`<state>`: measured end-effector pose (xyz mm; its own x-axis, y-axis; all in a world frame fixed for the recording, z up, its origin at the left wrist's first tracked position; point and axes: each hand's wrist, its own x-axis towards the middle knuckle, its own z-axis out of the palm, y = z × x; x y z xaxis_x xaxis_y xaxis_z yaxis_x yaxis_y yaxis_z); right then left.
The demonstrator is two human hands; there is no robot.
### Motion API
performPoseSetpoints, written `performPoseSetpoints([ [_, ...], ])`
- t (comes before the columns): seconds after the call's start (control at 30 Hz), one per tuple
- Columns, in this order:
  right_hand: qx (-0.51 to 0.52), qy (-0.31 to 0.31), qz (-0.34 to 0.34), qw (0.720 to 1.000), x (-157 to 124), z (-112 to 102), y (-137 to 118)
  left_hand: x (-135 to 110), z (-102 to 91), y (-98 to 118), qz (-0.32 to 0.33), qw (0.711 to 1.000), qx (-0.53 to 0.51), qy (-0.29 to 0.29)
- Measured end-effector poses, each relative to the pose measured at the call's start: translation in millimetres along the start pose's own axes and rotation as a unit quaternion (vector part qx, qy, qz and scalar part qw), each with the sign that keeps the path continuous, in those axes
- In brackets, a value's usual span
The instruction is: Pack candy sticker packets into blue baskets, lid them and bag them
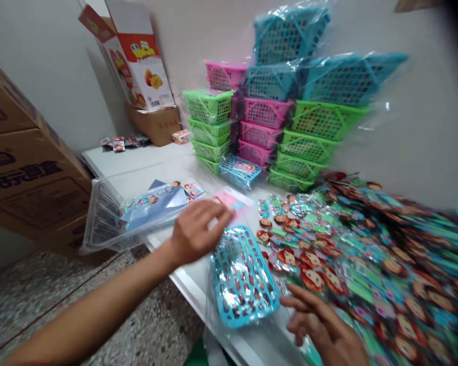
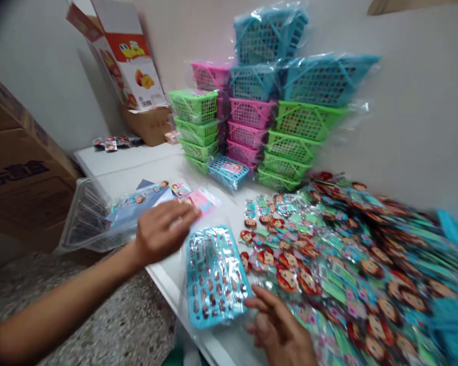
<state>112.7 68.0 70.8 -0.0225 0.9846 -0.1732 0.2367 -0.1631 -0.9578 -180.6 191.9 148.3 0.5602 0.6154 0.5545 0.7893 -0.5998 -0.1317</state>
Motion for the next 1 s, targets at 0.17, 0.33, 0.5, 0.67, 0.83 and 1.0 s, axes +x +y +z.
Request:
performPoseSetpoints([
  [0.17,0.15,-0.018,-0.008,0.989,-38,32,-13,-58,-22.4,144,0.124,0.986,-0.105,0.031],
  [0.33,0.217,0.024,0.052,0.975,-72,5,23,-95,-16.9,188,0.036,0.993,-0.115,0.007],
  [0.5,0.236,-0.076,0.067,0.966,-85,-27,51,-110,-1.9,181,-0.09,0.996,-0.026,0.003],
  [0.67,0.174,-0.235,0.052,0.955,-76,-12,57,-108,4.2,173,-0.086,0.995,-0.038,-0.016],
  [0.83,0.152,-0.264,0.042,0.952,-62,-7,62,-115,7.4,169,-0.059,0.996,-0.016,-0.066],
  [1.0,0.106,-0.289,0.027,0.951,-52,-16,61,-119,7.4,166,-0.049,0.997,-0.02,-0.05],
])
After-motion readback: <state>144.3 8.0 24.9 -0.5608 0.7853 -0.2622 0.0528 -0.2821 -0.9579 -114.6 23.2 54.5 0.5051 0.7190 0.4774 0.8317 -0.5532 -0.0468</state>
